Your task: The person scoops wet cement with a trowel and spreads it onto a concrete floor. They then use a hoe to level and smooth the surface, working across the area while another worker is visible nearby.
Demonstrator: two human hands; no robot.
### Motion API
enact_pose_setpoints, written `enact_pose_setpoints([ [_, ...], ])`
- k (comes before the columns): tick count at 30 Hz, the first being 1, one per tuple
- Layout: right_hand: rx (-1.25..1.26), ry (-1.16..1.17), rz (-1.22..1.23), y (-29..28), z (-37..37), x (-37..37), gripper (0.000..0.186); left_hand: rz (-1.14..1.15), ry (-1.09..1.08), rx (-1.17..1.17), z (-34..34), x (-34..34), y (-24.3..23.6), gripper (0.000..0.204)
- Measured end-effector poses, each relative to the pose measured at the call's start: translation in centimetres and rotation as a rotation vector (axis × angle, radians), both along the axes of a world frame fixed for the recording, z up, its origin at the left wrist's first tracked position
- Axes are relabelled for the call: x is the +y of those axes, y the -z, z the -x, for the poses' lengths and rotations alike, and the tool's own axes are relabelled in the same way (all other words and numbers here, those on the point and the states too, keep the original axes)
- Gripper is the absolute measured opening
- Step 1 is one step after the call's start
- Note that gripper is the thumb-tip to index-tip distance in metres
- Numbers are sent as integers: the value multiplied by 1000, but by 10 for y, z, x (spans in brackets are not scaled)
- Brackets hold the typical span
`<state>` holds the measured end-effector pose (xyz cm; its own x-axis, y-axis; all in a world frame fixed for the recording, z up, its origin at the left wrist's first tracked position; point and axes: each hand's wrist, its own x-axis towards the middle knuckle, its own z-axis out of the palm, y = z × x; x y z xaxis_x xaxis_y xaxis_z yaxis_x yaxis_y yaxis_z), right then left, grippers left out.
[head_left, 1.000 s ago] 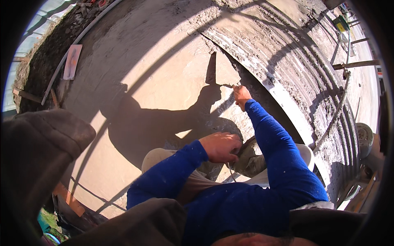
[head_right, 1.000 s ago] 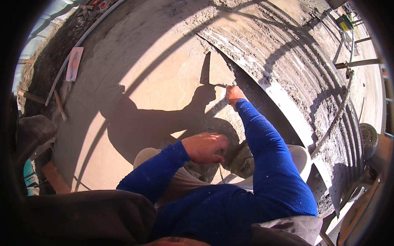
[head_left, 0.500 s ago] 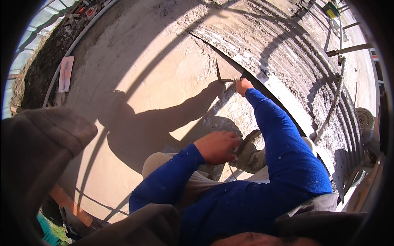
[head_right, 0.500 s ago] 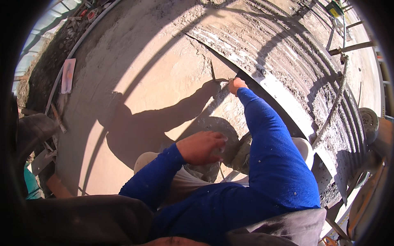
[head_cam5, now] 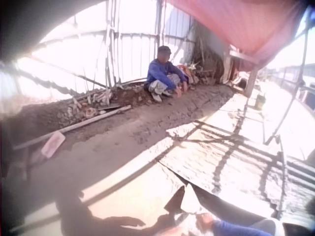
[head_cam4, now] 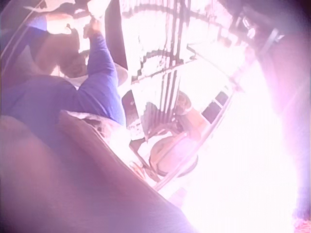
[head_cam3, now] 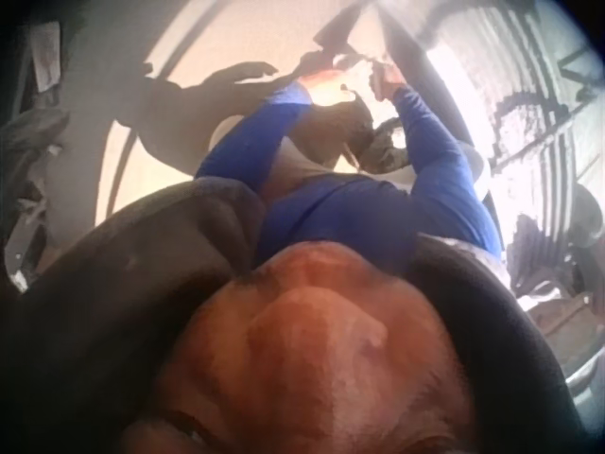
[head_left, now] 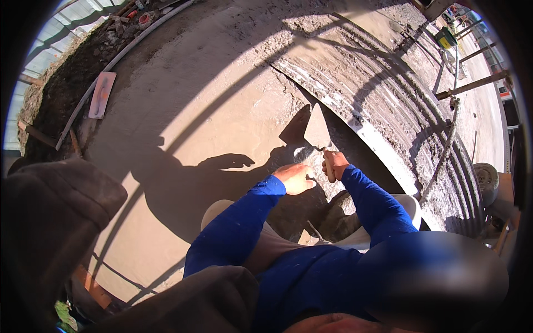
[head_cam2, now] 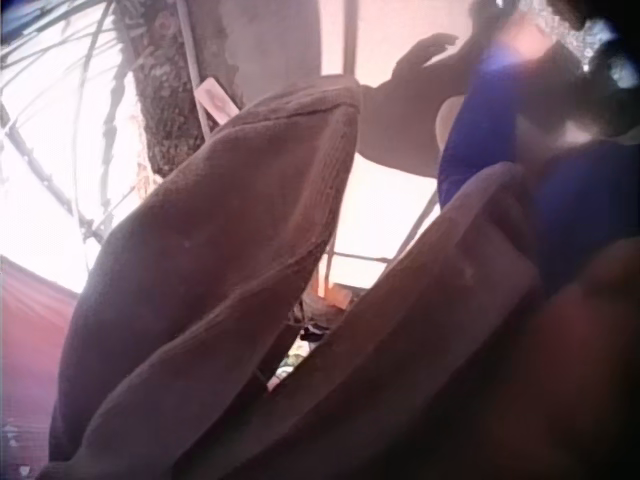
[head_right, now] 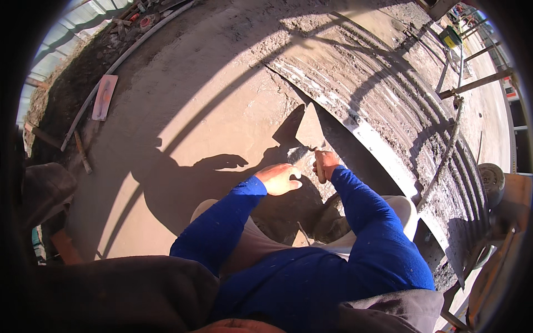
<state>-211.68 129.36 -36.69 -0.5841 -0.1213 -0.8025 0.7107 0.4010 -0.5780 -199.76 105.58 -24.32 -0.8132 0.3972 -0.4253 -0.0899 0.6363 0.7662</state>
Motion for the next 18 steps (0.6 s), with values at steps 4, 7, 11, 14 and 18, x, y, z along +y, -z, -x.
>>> enact_pose_setpoints([
  [4, 12, 106, 183, 20, -17, -28, 37, -9, 30, -93, 11, -3, -4, 48],
  [7, 112, 79, 159, 36, -23, -35, 37, 0, 74, -116, 11, 1, 7, 49],
  [11, 135, 100, 158, 33, -30, -56, 32, 99, 70, -95, 4, -2, 21, 49],
  [14, 168, 51, 226, 27, -26, -73, 29, 97, -3, -128, 0, -4, 17, 45],
  [18, 126, 113, 299, 26, -1, -99, 26, 163, 106, -192, 3, -2, 13, 43],
])
